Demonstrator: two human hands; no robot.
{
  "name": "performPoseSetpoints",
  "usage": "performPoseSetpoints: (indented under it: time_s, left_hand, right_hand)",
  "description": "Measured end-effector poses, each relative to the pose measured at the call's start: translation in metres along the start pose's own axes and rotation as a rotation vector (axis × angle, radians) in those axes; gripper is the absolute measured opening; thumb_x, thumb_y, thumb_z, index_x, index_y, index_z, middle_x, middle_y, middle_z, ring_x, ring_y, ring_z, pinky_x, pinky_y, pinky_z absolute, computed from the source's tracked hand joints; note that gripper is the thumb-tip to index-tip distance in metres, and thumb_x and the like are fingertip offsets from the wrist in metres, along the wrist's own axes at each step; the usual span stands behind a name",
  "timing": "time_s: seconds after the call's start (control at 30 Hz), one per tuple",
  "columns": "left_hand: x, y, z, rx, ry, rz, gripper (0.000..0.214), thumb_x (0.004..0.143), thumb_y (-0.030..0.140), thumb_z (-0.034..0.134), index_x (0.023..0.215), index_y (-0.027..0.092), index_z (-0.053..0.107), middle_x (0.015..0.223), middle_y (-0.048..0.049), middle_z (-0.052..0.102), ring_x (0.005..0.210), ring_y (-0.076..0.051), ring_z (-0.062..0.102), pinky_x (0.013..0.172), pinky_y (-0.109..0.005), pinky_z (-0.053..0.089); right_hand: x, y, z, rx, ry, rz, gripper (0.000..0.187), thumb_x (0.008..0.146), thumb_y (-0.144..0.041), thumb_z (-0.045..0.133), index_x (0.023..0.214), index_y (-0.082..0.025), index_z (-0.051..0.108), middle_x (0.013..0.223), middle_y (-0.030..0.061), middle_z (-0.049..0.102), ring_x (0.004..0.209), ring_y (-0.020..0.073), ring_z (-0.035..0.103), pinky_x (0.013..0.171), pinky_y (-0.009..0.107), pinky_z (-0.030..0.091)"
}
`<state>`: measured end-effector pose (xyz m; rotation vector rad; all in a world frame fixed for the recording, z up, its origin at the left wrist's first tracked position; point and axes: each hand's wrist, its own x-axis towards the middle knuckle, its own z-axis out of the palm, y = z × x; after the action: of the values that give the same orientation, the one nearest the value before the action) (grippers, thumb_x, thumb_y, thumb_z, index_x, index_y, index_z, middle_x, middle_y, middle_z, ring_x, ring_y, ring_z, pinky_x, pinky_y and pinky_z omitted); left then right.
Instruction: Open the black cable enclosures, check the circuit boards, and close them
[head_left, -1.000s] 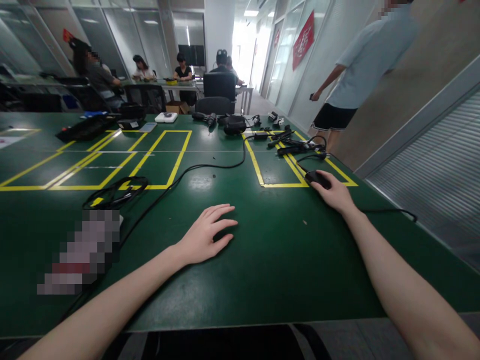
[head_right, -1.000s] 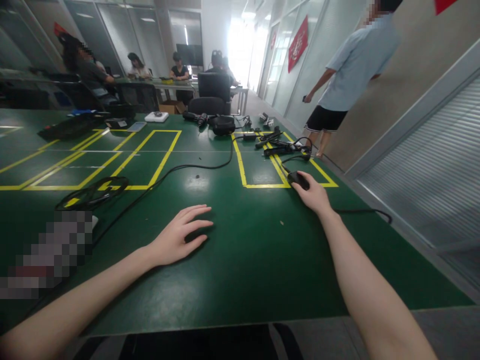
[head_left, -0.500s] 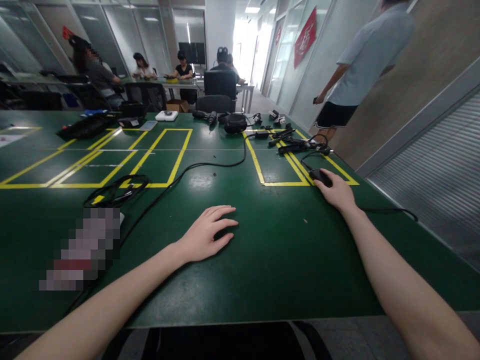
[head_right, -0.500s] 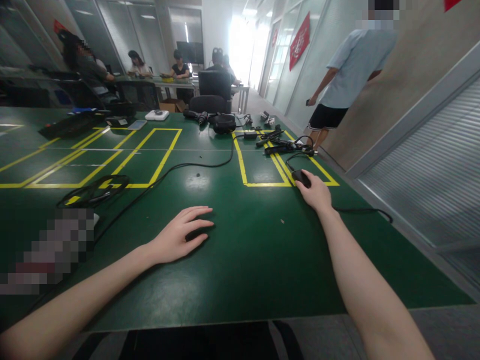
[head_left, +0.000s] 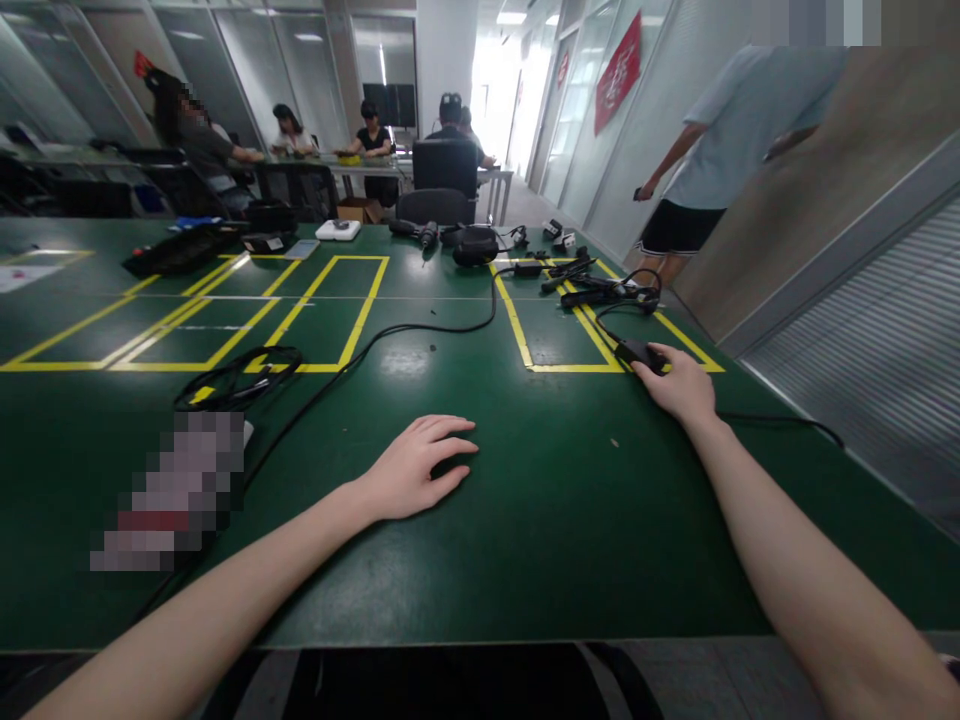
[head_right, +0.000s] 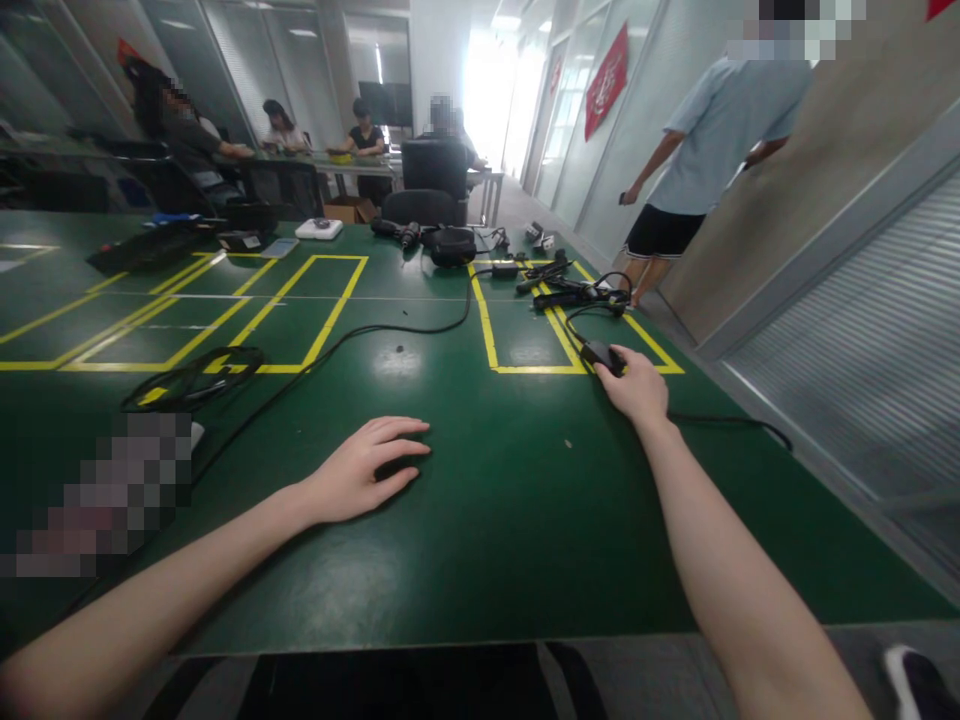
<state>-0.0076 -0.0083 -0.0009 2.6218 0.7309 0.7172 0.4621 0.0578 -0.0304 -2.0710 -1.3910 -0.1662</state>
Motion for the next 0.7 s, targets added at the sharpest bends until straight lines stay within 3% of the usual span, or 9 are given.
performPoseSetpoints:
  time_s: [0.5,0.7]
  left_hand:
    - [0.000,-0.002,0.002,-0.015,0.002,0.002,0.022,0.099,0.023,0.063,0.119,0.023,0.073,0.137,-0.0108,0.069,0.131,-0.027,0.064,0.113,-0.050,0.051]
    - [0.000,-0.001,0.001,-0.018,-0.012,0.001,0.023,0.099,0.023,0.063,0.119,0.023,0.074,0.136,-0.0108,0.070,0.130,-0.027,0.064,0.113,-0.050,0.051]
  right_hand:
    - [-0.003,-0.010,-0.005,-0.029,-0.011,0.033,0.052,0.081,-0.039,0.062,0.126,-0.015,0.073,0.122,0.0193,0.068,0.106,0.0385,0.068,0.095,0.051,0.055]
    - [0.003,0.006,-0.001,0.019,0.039,0.011,0.054,0.093,-0.045,0.044,0.128,-0.015,0.071,0.101,0.0183,0.076,0.099,0.0396,0.070,0.090,0.056,0.056]
